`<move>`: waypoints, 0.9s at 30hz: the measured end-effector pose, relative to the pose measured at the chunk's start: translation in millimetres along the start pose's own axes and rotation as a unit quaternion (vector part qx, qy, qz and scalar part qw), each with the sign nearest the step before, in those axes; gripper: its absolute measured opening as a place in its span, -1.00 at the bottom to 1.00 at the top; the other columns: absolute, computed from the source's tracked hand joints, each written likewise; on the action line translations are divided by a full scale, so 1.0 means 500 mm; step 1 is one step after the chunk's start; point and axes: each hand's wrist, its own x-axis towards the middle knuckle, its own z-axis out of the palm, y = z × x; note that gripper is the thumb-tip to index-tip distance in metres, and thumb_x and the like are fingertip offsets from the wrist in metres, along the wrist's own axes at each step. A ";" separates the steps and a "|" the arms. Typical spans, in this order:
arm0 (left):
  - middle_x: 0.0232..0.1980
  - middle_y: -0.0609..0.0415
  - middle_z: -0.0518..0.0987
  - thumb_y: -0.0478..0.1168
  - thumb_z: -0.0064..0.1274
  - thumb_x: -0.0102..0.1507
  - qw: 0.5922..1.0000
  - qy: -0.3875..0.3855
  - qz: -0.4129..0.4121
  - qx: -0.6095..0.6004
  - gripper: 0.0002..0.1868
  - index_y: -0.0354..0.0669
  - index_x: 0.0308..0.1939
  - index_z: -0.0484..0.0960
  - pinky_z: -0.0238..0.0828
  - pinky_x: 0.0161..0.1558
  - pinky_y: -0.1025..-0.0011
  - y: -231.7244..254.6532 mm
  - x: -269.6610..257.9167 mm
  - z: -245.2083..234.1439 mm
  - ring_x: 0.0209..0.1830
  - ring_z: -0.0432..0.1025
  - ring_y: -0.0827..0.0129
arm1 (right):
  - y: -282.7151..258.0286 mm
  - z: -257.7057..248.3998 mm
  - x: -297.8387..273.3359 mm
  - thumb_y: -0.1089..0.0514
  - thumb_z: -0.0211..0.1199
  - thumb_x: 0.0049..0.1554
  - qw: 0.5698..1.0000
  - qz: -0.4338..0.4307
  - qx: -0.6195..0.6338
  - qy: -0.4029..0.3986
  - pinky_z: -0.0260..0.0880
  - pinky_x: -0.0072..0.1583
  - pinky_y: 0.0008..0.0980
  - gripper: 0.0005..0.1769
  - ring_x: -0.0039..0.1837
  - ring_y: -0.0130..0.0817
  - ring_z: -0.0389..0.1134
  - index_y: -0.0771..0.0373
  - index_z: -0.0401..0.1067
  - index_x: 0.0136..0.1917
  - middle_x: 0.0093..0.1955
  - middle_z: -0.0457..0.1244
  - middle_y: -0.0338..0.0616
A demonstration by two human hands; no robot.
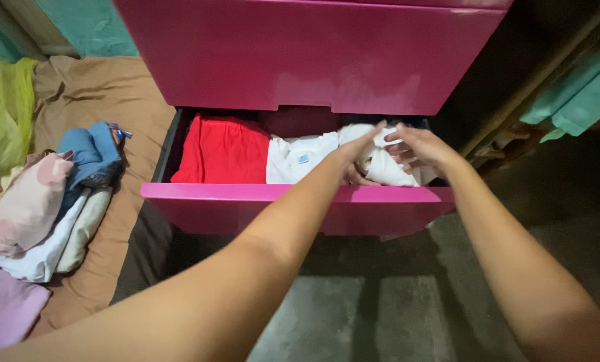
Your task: The person opens and closes multiple drawers in a pink plastic storage unit, folding and arranging various garments including shirts and shorts. They repeatedly open drawers, adjust the folded clothes inside, and close the drawers.
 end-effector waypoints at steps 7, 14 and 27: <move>0.11 -0.24 0.53 -0.29 0.08 0.31 0.999 -0.028 0.013 -0.030 -0.67 -0.36 0.12 0.49 0.71 -0.07 0.08 0.026 0.027 -0.032 0.10 0.51 -0.02 | 0.007 0.034 -0.048 -0.41 0.07 0.28 0.951 -0.002 -0.050 0.306 0.35 0.30 -0.06 -0.29 0.28 0.00 0.40 0.24 0.51 0.26 0.23 0.39 0.11; 0.14 -0.27 0.49 -0.35 0.10 0.26 0.985 -0.027 0.139 -0.103 -0.63 -0.39 0.13 0.46 0.59 -0.02 0.17 0.087 -0.186 -0.041 0.13 0.52 -0.04 | -0.096 0.072 -0.146 -0.51 -0.06 0.19 0.938 0.108 0.310 0.109 0.35 0.25 0.08 -0.14 0.27 0.02 0.39 0.25 0.42 0.32 0.25 0.35 0.11; -0.08 -0.12 0.61 -0.19 0.19 0.25 0.977 0.014 0.198 0.077 -0.47 -0.39 0.26 0.53 0.56 -0.29 0.29 0.072 -0.237 -0.292 -0.16 0.53 0.18 | -0.142 0.221 0.015 0.10 0.30 0.11 0.941 -0.002 0.322 -0.106 0.29 -0.20 -0.11 -0.47 -0.10 -0.11 0.41 0.16 0.34 0.34 0.00 0.37 -0.04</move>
